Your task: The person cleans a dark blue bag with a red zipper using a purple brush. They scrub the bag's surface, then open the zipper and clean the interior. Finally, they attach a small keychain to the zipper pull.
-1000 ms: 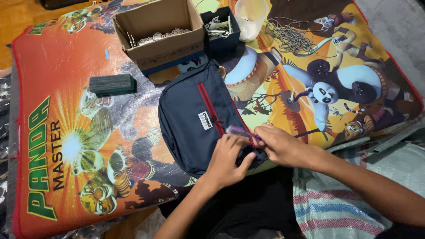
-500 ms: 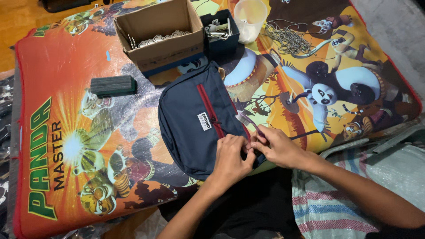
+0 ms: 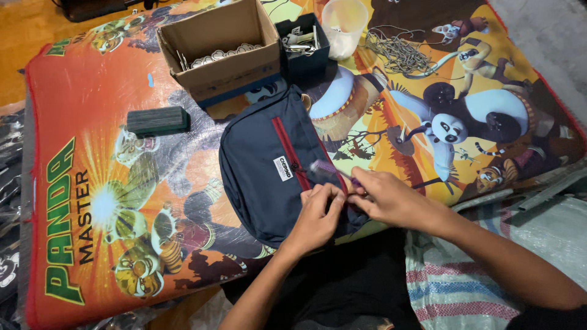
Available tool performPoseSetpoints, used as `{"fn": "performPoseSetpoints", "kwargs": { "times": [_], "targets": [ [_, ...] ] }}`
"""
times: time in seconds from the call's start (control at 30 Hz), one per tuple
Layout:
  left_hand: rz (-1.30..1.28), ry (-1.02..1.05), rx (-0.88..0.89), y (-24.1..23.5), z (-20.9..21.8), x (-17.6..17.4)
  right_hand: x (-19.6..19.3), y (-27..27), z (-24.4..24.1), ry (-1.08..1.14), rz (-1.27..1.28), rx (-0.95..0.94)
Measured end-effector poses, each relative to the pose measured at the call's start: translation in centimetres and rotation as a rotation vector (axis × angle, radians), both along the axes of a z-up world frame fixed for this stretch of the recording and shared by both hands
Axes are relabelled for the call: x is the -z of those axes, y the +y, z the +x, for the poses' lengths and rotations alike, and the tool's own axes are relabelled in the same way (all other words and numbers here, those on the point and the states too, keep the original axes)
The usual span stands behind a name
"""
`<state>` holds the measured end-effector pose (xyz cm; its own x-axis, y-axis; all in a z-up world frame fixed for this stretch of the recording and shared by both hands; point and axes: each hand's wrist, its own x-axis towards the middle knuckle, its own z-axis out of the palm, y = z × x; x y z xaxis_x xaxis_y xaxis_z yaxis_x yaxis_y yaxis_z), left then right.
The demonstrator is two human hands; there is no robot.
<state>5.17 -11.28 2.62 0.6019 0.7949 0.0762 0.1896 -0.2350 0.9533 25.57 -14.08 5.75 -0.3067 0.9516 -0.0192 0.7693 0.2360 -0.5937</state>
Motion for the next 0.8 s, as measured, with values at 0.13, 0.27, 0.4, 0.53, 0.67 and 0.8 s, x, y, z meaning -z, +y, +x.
{"fn": "performPoseSetpoints", "kwargs": {
  "times": [0.13, 0.27, 0.4, 0.53, 0.67, 0.8],
  "targets": [
    [0.089, -0.027, -0.011, -0.8, 0.1, 0.7, -0.7, 0.0, 0.0, 0.025, -0.017, 0.070],
    [0.270, 0.035, -0.006, -1.2, 0.4, 0.8, 0.5, 0.0, 0.2, 0.043, 0.006, 0.103],
    [0.291, 0.098, 0.019, -1.2, 0.3, 0.8, 0.2, 0.1, 0.6, 0.068, -0.009, 0.128],
    [0.261, 0.129, 0.046, -1.1, 0.2, 0.2, 1.0, 0.6, 1.4, 0.048, -0.010, 0.122],
    [0.282, 0.169, 0.065, -1.1, 0.2, 0.1, 2.2, 0.7, 1.5, 0.030, 0.019, 0.178],
    [0.356, 0.177, 0.041, -1.5, 0.1, 0.2, 1.7, 0.8, 1.0, -0.090, -0.026, 0.155]
  ]
}}
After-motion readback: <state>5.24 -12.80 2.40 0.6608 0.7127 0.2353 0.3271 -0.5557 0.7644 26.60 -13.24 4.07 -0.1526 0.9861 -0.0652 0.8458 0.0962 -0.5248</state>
